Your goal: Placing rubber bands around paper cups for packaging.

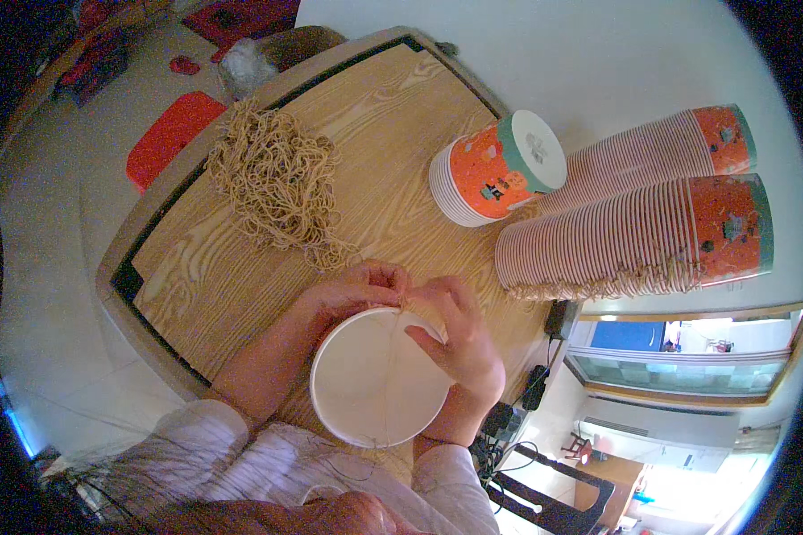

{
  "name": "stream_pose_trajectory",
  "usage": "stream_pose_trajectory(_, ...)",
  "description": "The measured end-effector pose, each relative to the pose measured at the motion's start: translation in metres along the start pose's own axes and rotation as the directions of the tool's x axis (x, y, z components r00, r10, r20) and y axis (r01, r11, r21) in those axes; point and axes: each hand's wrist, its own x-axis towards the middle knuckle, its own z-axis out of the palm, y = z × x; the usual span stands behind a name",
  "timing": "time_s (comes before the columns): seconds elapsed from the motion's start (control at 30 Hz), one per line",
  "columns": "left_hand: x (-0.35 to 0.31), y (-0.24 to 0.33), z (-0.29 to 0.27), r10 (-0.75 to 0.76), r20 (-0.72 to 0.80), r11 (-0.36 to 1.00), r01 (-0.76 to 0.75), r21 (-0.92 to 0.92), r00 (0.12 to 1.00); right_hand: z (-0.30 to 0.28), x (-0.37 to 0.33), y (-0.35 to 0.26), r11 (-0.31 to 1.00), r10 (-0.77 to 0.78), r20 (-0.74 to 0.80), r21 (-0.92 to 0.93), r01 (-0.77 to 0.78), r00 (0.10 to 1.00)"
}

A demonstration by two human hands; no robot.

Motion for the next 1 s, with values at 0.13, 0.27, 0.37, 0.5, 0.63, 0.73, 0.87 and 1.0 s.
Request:
stream_pose_trajectory(0.13, 0.002, -0.008, -0.006, 0.021, -0.007, 1.000, -0.021, 0.008, 1.000, 0.009, 0.010, -0.011, 0.996, -0.080, 0.009, -0.044, 0.081, 0.997)
stream_pose_trajectory(0.27, 0.001, -0.003, -0.001, 0.004, -0.024, 1.000, -0.004, 0.030, 1.000, 0.015, 0.013, -0.007, 0.987, -0.157, -0.037, 0.018, 0.157, 0.987)
stream_pose_trajectory(0.37, 0.001, -0.005, -0.006, 0.019, 0.015, 1.000, -0.020, 0.022, 1.000, 0.014, 0.006, -0.004, 0.995, -0.073, -0.116, 0.061, 0.081, 0.991)
stream_pose_trajectory(0.5, 0.004, -0.009, -0.010, 0.077, 0.097, 0.995, -0.083, 0.061, 0.992, 0.008, 0.005, -0.001, 1.000, 0.016, -0.169, 0.026, -0.011, 0.986)
stream_pose_trajectory(0.63, 0.003, -0.006, -0.006, 0.047, 0.063, 0.997, -0.050, 0.054, 0.997, 0.008, 0.005, 0.002, 1.000, 0.026, -0.163, 0.014, -0.024, 0.986)
stream_pose_trajectory(0.73, 0.001, 0.002, 0.003, -0.099, -0.045, 0.993, 0.102, 0.062, 0.994, 0.011, 0.006, 0.004, 1.000, 0.030, -0.184, -0.001, -0.030, 0.982)
stream_pose_trajectory(0.87, 0.001, 0.002, 0.004, -0.104, -0.053, 0.986, 0.110, 0.124, 0.993, 0.012, 0.007, 0.003, 0.999, 0.037, -0.193, 0.001, -0.037, 0.981)
stream_pose_trajectory(1.0, 0.000, 0.000, -0.002, -0.069, -0.002, 0.984, 0.069, 0.163, 0.998, 0.011, 0.006, 0.003, 0.999, 0.032, -0.209, 0.014, -0.030, 0.977)
